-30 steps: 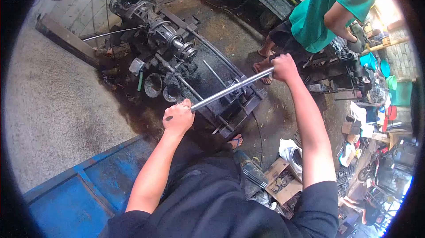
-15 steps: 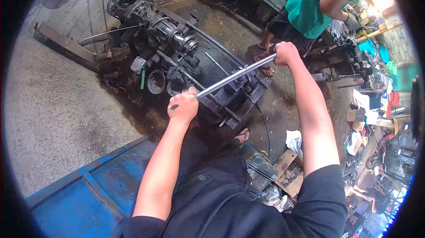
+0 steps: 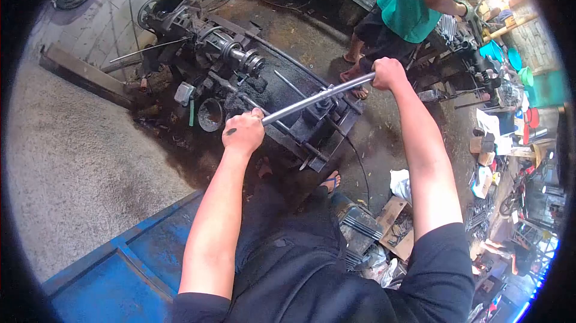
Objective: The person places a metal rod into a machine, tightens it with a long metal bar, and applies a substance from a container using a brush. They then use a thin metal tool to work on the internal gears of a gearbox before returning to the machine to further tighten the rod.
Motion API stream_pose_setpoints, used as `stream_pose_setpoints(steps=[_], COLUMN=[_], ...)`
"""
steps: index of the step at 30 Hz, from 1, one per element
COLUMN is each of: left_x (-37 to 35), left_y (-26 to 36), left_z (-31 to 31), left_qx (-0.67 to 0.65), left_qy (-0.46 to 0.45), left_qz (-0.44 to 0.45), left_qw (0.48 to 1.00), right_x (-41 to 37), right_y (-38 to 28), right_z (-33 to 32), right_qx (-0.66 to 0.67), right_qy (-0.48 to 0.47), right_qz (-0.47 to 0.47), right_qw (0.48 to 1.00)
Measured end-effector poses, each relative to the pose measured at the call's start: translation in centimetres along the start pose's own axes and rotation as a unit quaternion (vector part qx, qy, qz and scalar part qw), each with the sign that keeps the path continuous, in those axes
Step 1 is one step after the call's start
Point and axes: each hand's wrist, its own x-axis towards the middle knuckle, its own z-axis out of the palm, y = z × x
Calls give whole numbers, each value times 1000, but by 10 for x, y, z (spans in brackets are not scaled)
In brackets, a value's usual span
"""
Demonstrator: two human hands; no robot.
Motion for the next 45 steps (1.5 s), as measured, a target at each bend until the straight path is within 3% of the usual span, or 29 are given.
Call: stream_pose_setpoints(steps=[17,22,28,30,40,41,45], left_x=[29,35,46,51,118,127,168], left_y=[-19,-25,-28,-31,-55,-61,-64], left_z=[2,0,-11,-10,-4,-1,3], left_qx=[4,14,7,8,46,59,46], left_qy=[-16,24,-5,4,11,59,58], left_qz=[21,74,79,88,212,277,337], left_qw=[1000,997,997,996,976,957,938], right_x=[-23,-32,-48,-53,-102,-109,-131], right_y=[-5,-9,-16,-21,-50,-56,-77], right_z=[1,-1,0,-8,-4,-4,0], right_qx=[-8,-10,7,6,47,45,68], right_qy=[-42,-60,-23,-69,-99,-103,-86], right_qz=[61,80,109,138,277,287,349], right_qw=[997,995,994,988,955,951,931])
